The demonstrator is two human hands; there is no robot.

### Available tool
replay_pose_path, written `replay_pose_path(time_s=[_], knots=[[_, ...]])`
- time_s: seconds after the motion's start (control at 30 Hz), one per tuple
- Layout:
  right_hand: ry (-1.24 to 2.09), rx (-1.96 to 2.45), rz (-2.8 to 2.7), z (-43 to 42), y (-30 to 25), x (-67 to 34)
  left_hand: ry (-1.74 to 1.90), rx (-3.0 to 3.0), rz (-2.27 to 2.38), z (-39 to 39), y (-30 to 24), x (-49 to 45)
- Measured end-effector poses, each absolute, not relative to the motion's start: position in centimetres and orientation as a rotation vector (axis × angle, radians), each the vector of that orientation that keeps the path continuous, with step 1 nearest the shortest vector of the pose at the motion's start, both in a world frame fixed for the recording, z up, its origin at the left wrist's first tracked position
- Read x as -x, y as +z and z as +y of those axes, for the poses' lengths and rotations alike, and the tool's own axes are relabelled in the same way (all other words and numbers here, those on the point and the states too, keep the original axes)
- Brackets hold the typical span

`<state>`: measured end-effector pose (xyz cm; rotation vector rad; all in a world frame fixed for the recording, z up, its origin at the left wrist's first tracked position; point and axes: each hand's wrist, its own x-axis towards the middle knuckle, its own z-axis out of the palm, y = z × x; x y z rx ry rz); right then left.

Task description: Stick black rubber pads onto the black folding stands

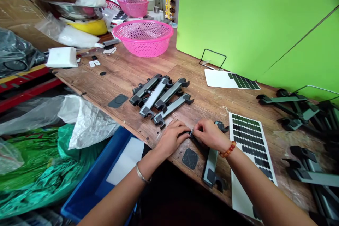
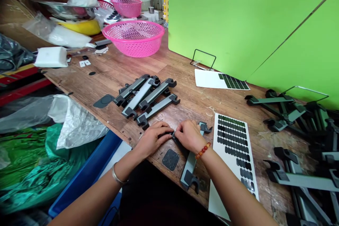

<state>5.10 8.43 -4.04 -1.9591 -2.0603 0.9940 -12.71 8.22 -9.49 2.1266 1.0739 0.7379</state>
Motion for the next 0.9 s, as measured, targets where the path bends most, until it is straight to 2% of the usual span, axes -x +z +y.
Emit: replay_pose_path(time_s=[0.9], knots=[[1.502, 1.707, -1.976, 10.5, -5.0, -6.6, 0.758, -2.155, 1.078, 8.3, -9.5, 12.6]])
